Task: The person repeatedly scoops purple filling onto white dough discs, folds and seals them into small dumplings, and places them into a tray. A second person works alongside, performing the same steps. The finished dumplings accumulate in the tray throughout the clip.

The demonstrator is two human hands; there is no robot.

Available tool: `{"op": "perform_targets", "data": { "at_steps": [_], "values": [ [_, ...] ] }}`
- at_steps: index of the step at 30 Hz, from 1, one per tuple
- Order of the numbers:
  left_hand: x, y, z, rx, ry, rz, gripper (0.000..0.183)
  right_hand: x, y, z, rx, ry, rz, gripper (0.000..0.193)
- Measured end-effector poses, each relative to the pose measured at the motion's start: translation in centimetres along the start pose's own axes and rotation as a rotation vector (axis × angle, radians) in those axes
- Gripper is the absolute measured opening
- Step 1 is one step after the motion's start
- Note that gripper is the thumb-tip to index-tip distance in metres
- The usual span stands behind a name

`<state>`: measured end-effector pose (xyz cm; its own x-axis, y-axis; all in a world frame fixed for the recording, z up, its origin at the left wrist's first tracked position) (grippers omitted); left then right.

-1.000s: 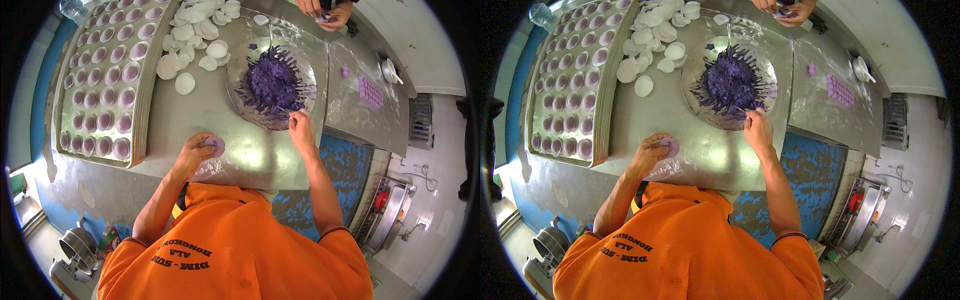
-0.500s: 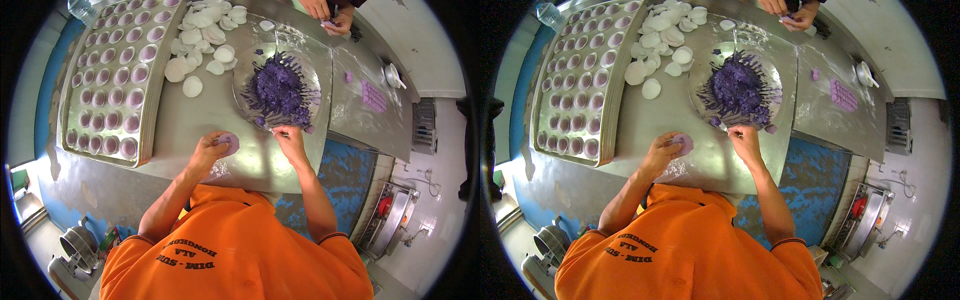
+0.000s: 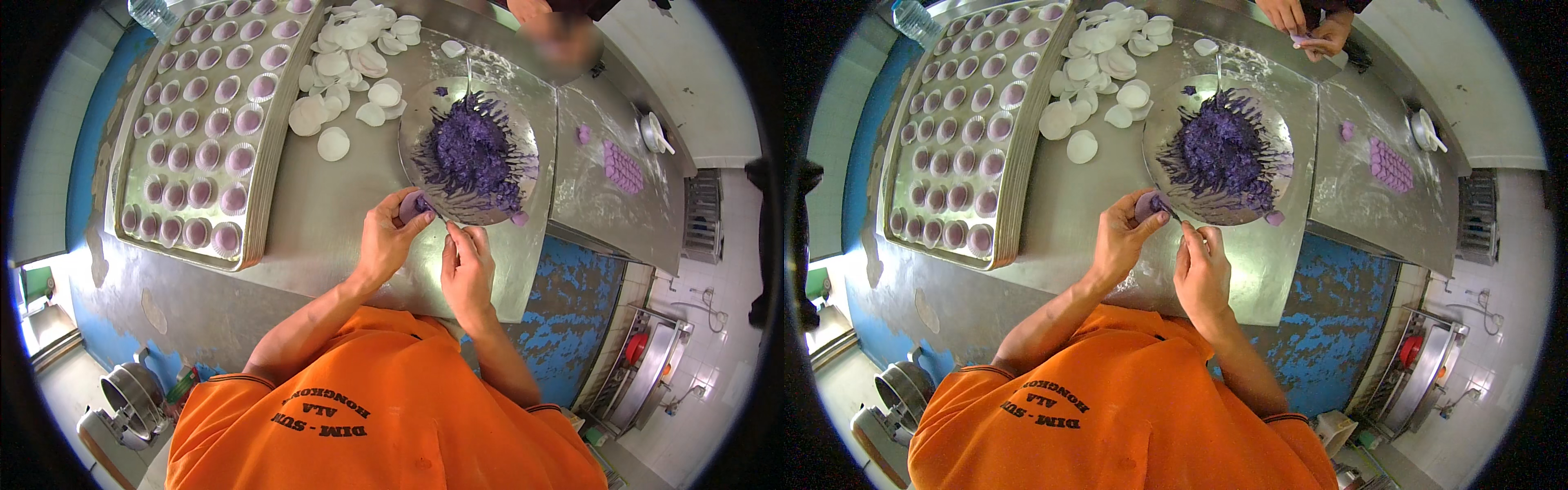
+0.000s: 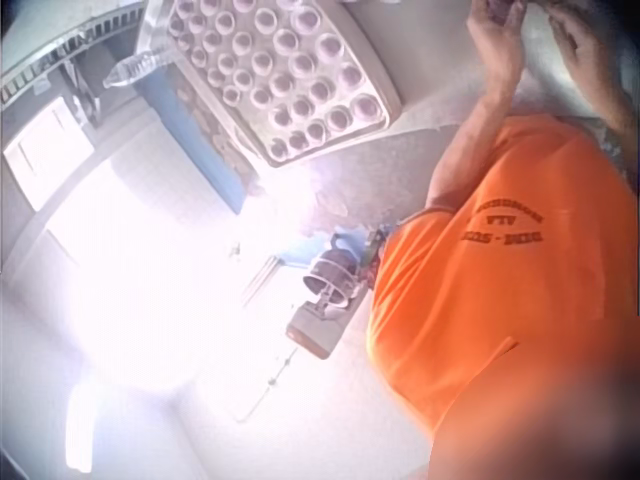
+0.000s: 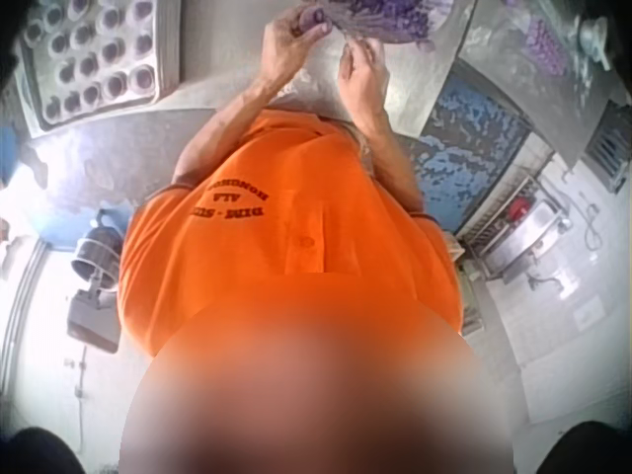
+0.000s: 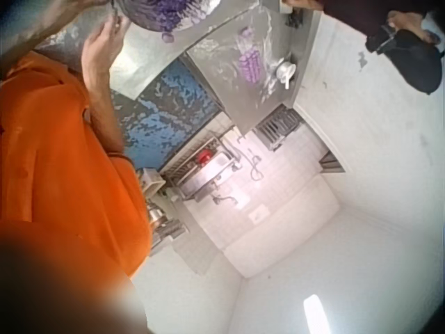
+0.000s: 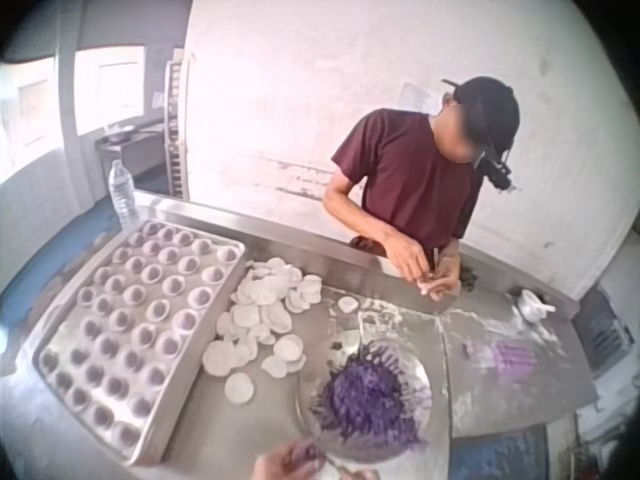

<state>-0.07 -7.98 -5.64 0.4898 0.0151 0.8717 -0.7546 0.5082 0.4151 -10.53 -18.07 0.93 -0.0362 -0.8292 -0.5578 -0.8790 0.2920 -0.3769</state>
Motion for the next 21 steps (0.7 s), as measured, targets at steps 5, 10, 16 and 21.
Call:
{"op": "perform_targets", "data": {
  "at_steps": [5, 10, 16, 21],
  "values": [
    [-0.4, -0.5, -0.4, 0.099, -0.181, 0.056, 0.041, -0.6, 0.5, 0.4, -0.027, -0.061, 0.107, 0.019],
    [-0.3, -1.2, -1.9, 0.105, -0.147, 0.001, 0.037, 3.4, 1.4, -0.5, -0.011, -0.210, 0.332, 0.018],
    [1.8, 0.3, -2.6, -0.114, 0.129, -0.103, 0.037, 10.1, 1.6, 0.2, -0.207, 0.481, 0.249, 0.028],
    [4.2, 3.8, -3.2, -0.206, 0.223, -0.196, 0.039, 6.0, 1.4, -0.7, -0.187, 0.192, 0.183, 0.026]
  ]
}}
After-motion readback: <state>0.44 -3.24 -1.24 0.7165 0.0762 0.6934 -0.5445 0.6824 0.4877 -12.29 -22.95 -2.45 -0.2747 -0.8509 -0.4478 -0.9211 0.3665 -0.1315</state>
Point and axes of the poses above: each hand's wrist, its own y-axis away from the middle knuckle, its own z-axis out of the palm, x = y × z, the point moved 4 cm from there along -y, towards the middle knuckle, and after that the axes turned 11 degrees about -z, right-handed, at the moved point
